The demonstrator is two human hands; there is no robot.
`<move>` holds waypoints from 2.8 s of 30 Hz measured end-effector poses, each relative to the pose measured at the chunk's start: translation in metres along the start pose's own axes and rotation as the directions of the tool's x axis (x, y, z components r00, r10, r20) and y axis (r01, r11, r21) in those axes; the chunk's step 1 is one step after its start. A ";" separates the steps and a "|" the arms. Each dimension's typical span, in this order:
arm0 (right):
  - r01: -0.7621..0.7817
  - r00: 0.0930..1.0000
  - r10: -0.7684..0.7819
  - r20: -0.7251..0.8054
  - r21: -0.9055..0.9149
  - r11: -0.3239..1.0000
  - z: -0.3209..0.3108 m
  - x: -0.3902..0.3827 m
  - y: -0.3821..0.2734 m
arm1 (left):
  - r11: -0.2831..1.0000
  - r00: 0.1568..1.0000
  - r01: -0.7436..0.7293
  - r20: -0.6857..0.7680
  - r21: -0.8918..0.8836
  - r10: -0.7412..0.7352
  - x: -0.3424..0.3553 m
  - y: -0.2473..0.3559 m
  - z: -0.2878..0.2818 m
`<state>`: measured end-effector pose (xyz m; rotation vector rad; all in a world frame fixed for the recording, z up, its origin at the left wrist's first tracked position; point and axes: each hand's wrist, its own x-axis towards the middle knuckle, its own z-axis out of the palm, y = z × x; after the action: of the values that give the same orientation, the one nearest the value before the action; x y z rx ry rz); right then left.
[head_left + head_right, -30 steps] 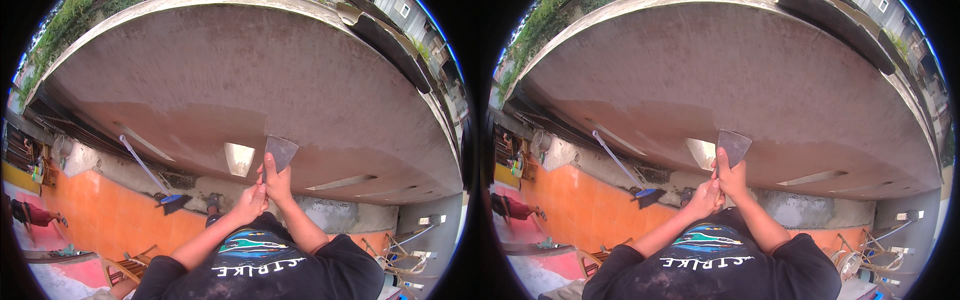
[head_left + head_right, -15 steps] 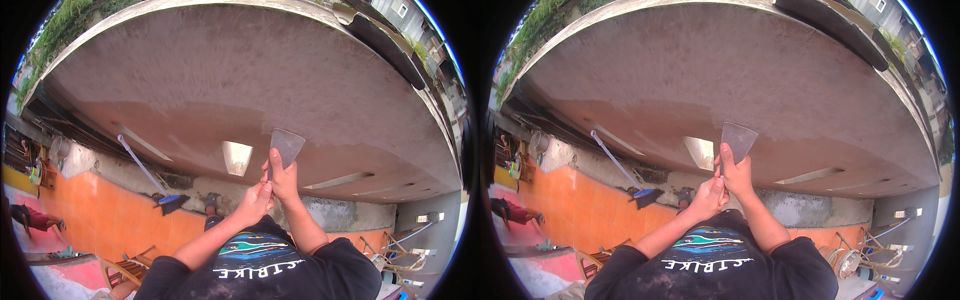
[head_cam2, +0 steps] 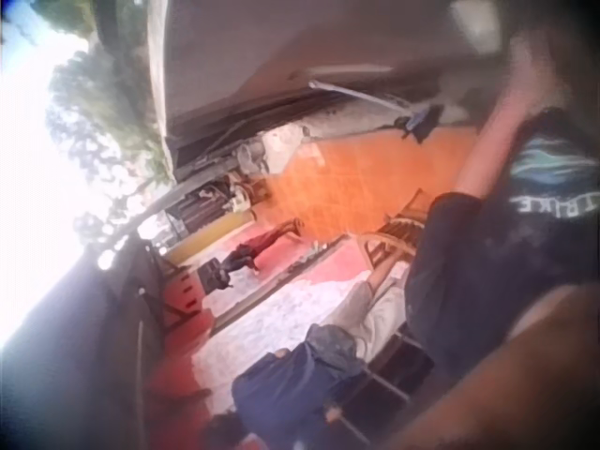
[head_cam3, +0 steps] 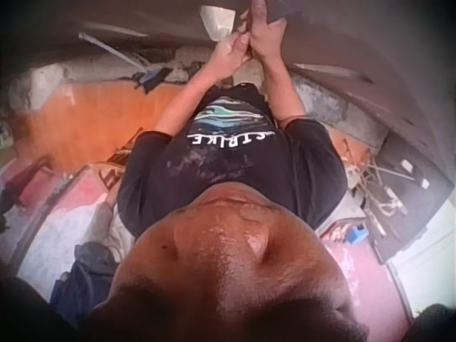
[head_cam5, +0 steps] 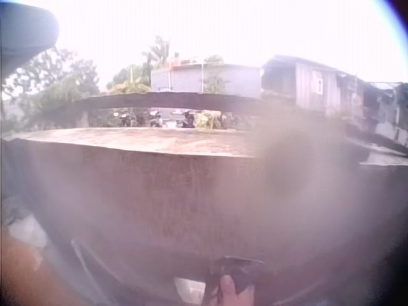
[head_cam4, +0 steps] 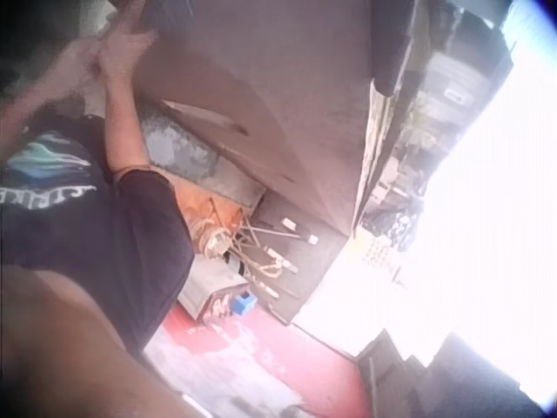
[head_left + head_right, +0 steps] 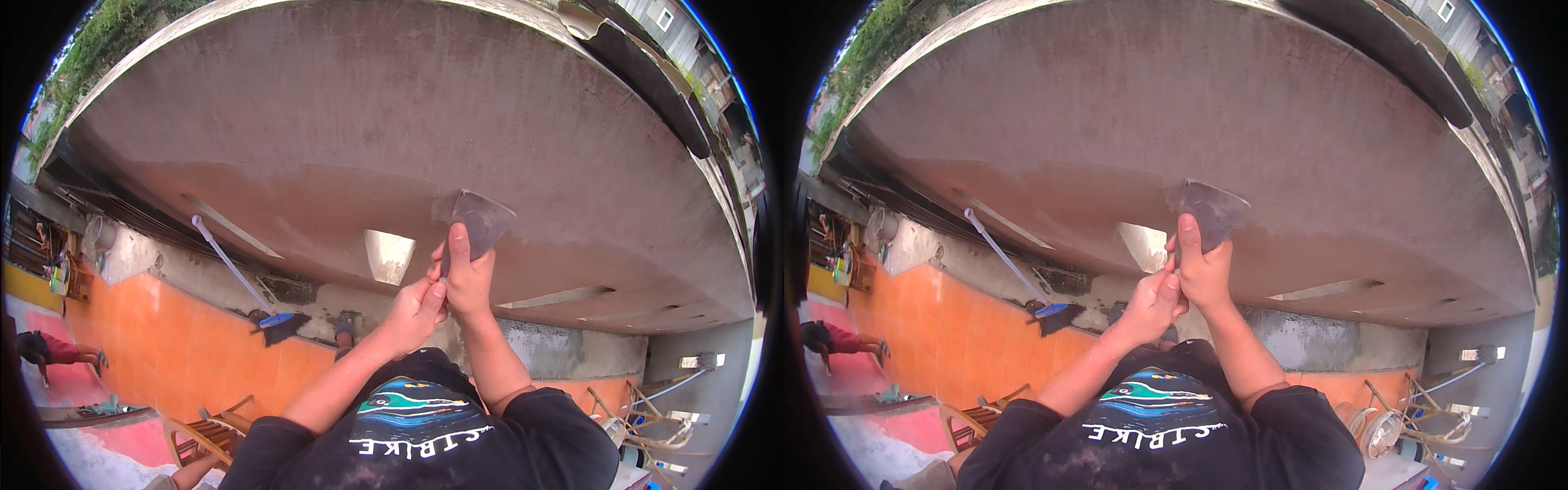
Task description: The person uses a metal trowel to smooth a wet concrete ceiling surface. They repeatedly scrape and level the material across the ceiling area, maintaining consistent pressure and motion.
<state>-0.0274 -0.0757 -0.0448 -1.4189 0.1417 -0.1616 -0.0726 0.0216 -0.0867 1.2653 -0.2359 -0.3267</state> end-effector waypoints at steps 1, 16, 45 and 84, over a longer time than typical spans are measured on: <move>0.133 0.990 -0.134 0.042 0.027 0.991 -0.002 0.008 -0.013 | 0.998 0.999 -0.047 0.027 0.032 0.046 0.011 0.009 -0.002; -0.183 0.980 0.192 0.056 -0.140 0.973 -0.021 -0.024 0.040 | 0.979 0.983 0.184 0.014 -0.086 -0.183 -0.037 -0.041 0.002; -0.080 0.992 0.088 0.089 -0.091 0.993 -0.010 -0.017 0.036 | 0.983 0.986 0.169 0.005 -0.069 -0.169 -0.027 -0.049 -0.007; 0.032 0.997 -0.035 -0.075 -0.048 0.998 0.019 -0.005 0.000 | 1.000 0.997 -0.015 0.079 -0.013 0.016 0.004 -0.001 -0.021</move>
<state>-0.0289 -0.0559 -0.0420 -1.4630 0.1854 -0.2415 -0.0619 0.0381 -0.0939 1.2387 -0.3107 -0.3651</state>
